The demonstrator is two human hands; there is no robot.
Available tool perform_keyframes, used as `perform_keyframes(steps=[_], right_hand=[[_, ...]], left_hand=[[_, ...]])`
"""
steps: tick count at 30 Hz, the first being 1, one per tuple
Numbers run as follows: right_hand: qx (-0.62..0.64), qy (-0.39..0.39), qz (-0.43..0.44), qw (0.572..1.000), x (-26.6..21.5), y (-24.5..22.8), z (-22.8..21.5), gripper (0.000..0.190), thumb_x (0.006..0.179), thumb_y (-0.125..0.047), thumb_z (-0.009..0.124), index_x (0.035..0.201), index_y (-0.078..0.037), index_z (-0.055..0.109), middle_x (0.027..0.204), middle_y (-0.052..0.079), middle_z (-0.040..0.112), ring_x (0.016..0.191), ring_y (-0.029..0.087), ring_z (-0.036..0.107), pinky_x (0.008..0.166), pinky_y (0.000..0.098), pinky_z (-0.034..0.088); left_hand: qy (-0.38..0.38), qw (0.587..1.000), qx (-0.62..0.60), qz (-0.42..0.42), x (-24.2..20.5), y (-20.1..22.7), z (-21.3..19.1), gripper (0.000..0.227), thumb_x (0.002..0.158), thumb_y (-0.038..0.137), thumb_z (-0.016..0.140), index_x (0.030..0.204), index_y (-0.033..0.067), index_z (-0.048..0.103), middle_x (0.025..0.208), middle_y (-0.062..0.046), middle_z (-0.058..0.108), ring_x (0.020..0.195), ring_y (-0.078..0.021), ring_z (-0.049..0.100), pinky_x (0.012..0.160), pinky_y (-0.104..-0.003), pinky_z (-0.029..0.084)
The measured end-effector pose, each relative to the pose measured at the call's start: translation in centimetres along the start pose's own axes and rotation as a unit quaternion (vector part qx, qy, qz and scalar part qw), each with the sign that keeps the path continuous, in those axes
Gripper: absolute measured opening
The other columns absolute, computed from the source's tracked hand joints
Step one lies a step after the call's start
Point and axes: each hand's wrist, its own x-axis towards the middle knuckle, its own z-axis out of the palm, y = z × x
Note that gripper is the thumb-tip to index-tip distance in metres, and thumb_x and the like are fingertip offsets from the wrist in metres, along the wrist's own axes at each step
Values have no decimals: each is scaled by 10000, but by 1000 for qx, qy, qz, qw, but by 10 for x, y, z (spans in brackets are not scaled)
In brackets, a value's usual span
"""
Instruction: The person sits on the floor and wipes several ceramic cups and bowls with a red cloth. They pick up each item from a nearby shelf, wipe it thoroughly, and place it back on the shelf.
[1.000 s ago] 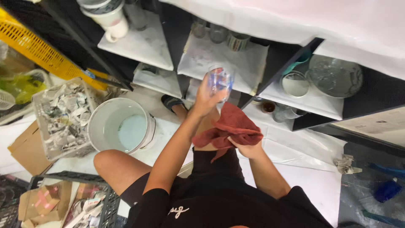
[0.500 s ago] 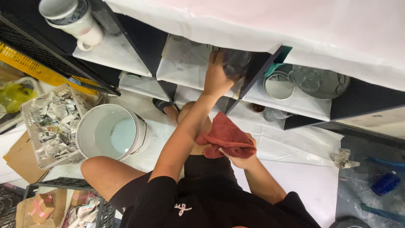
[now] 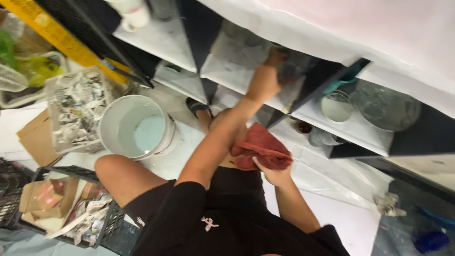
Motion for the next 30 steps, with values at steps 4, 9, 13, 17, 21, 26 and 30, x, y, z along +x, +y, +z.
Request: perform_keyframes(steps=[4, 9, 13, 17, 21, 26, 30], right_hand=[[128, 9, -4, 992, 1, 40, 4, 748, 816, -235, 868, 1418, -10, 485, 1360, 76, 593, 1259, 190, 581, 1099, 378, 480], [229, -105, -167, 953, 48, 75, 50, 1010, 784, -622, 842, 1498, -55, 409, 1491, 70, 518, 1383, 211, 506, 1202, 406, 408], [253, -76, -62, 963, 70, 47, 107, 748, 930, -440, 794, 1468, -20, 486, 1428, 90, 574, 1319, 241, 565, 1150, 433, 457], [362, -102, 59, 925, 86, -4, 158, 632, 997, -348, 717, 1476, -34, 448, 1431, 111, 552, 1335, 272, 542, 1153, 456, 437], [373, -132, 67, 916, 109, -38, 185, 616, 973, -320, 721, 1454, -45, 452, 1408, 108, 566, 1314, 269, 556, 1135, 458, 447], [338, -175, 61, 923, 133, -44, 199, 568, 1004, -310, 690, 1431, 18, 506, 1363, 140, 617, 1248, 274, 604, 1072, 444, 489], [386, -203, 87, 895, 140, -33, 209, 511, 1039, -260, 682, 1421, 36, 515, 1352, 157, 617, 1228, 281, 607, 1047, 449, 498]], left_hand=[[2, 995, 48, 87, -14, 16, -42, 732, 790, 343, 812, 1348, 7, 478, 1045, -183, 689, 857, -351, 712, 679, -387, 560], [-114, 990, -79, 8, -52, 22, -171, 303, 918, 287, 755, 1200, 196, 692, 790, 2, 712, 631, -152, 679, 596, -283, 557], [-43, 995, -59, -69, -44, 9, -261, 289, 936, 270, 719, 1209, 184, 683, 750, 17, 696, 582, -131, 640, 545, -294, 508], [65, 991, 108, -50, -14, -25, -317, 230, 931, 182, 728, 1157, 151, 699, 847, -12, 702, 724, -181, 682, 659, -330, 547], [175, 941, 285, 42, 31, -69, -363, 245, 922, 69, 737, 1146, 169, 729, 1060, -26, 678, 1013, -249, 667, 851, -367, 561], [174, 933, 315, 34, 69, -108, -388, 322, 793, 108, 825, 1110, 121, 769, 1067, -89, 651, 990, -309, 633, 809, -418, 534], [173, 920, 352, 8, 79, -134, -378, 303, 759, 91, 822, 1059, 112, 793, 1049, -148, 659, 879, -341, 677, 739, -440, 545]])
